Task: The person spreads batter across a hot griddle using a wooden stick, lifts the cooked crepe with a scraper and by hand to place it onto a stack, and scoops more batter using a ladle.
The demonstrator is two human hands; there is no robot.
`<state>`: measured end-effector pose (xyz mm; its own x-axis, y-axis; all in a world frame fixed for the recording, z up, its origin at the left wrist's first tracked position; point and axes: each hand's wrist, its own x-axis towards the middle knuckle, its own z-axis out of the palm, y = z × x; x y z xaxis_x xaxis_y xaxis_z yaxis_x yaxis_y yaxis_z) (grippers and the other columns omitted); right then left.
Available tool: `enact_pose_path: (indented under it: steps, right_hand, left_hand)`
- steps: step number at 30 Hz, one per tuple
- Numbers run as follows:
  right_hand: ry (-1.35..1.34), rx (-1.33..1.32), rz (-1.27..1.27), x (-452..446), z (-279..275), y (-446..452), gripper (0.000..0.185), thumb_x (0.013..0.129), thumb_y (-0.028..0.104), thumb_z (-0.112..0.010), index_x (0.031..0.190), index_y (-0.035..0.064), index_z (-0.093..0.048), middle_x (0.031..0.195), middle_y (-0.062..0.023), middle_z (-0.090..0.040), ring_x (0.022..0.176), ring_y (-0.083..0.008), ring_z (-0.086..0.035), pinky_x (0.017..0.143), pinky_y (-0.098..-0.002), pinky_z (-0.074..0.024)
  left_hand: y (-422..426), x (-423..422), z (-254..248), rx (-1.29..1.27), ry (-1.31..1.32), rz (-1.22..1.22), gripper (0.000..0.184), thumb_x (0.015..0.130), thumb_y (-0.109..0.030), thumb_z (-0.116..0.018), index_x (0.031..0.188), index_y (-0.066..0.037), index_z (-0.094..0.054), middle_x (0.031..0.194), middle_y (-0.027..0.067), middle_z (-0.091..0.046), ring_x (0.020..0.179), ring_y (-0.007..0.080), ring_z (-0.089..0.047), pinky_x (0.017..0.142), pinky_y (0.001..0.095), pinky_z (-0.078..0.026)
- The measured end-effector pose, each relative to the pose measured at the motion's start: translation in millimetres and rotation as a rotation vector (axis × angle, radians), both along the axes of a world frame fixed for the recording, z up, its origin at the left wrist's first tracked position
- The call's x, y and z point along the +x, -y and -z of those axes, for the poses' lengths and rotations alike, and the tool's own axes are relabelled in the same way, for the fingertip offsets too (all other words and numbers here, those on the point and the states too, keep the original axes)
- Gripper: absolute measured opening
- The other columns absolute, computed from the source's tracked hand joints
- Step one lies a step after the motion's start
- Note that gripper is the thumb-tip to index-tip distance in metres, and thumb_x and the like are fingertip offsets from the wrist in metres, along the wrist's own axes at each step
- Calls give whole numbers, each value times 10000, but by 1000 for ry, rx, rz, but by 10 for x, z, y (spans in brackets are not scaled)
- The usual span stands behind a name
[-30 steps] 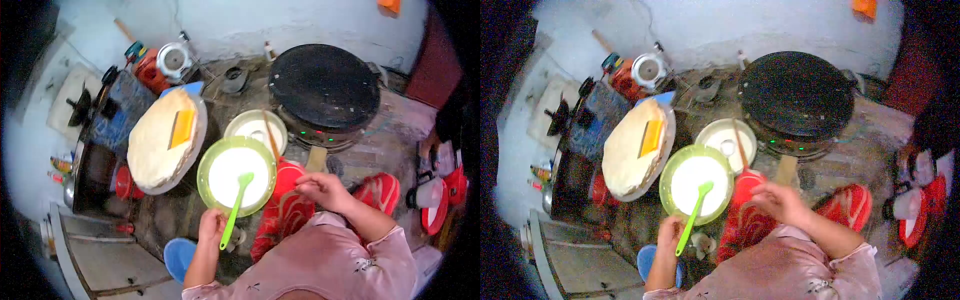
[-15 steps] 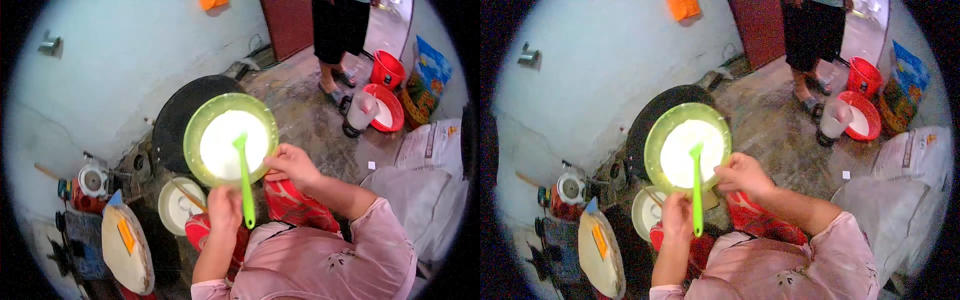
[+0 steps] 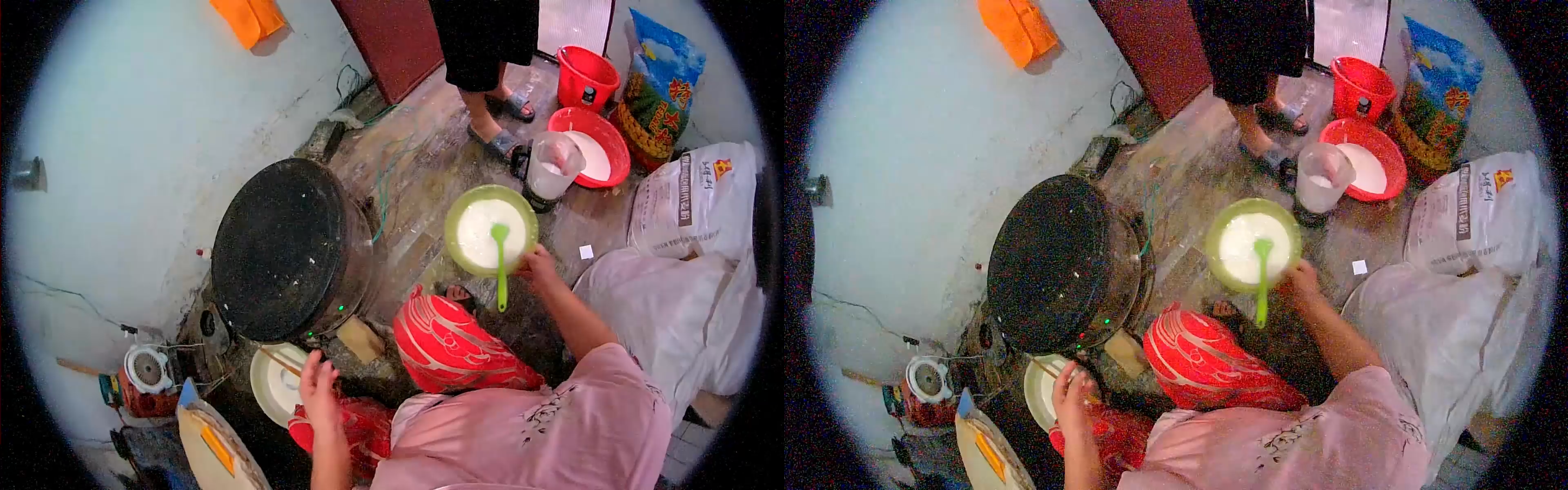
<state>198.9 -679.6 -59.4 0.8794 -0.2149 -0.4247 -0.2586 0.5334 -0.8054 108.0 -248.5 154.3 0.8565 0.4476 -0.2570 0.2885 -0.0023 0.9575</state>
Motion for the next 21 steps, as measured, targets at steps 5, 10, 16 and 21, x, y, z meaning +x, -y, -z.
enact_pose_path:
  steps: [5, 10, 16, 21]
  right_hand:
    - [-115, -112, 123, -219, 904, 424, 263, 752, 93, -517, 1011, 76, -477, 862, -81, -562, 687, -249, -575, 583, -374, -517]
    - [-235, 101, 290, -304, 1669, 565, 265, 767, 98, -490, 1029, 67, -488, 879, -94, -565, 746, -257, -574, 559, -408, -494]
    - [-547, -1092, 139, -370, 2162, 846, 385, 822, 158, -517, 1187, 62, -445, 1075, -146, -559, 956, -275, -541, 769, -381, -469]
    - [35, -1147, 108, 57, 591, -62, 258, 831, 94, -506, 1078, 25, -528, 1026, -118, -580, 900, -217, -561, 783, -292, -443]
  left_hand:
    - [-457, -508, -139, 224, 23, -244, 328, 840, -32, -508, 1163, 23, -484, 1169, 108, -495, 913, 160, -533, 776, 255, -442]
    - [-718, -833, -173, 325, 87, -291, 342, 858, -50, -498, 1184, 45, -454, 1201, 100, -475, 980, 146, -488, 831, 259, -424]
    - [-978, -1124, 112, 386, 136, -389, 359, 847, -28, -492, 1194, 49, -447, 1202, 93, -474, 966, 141, -483, 866, 269, -395]
    - [-946, -1287, 283, 226, 128, -499, 334, 836, -32, -499, 1165, 24, -488, 1097, 90, -532, 964, 160, -494, 864, 294, -393]
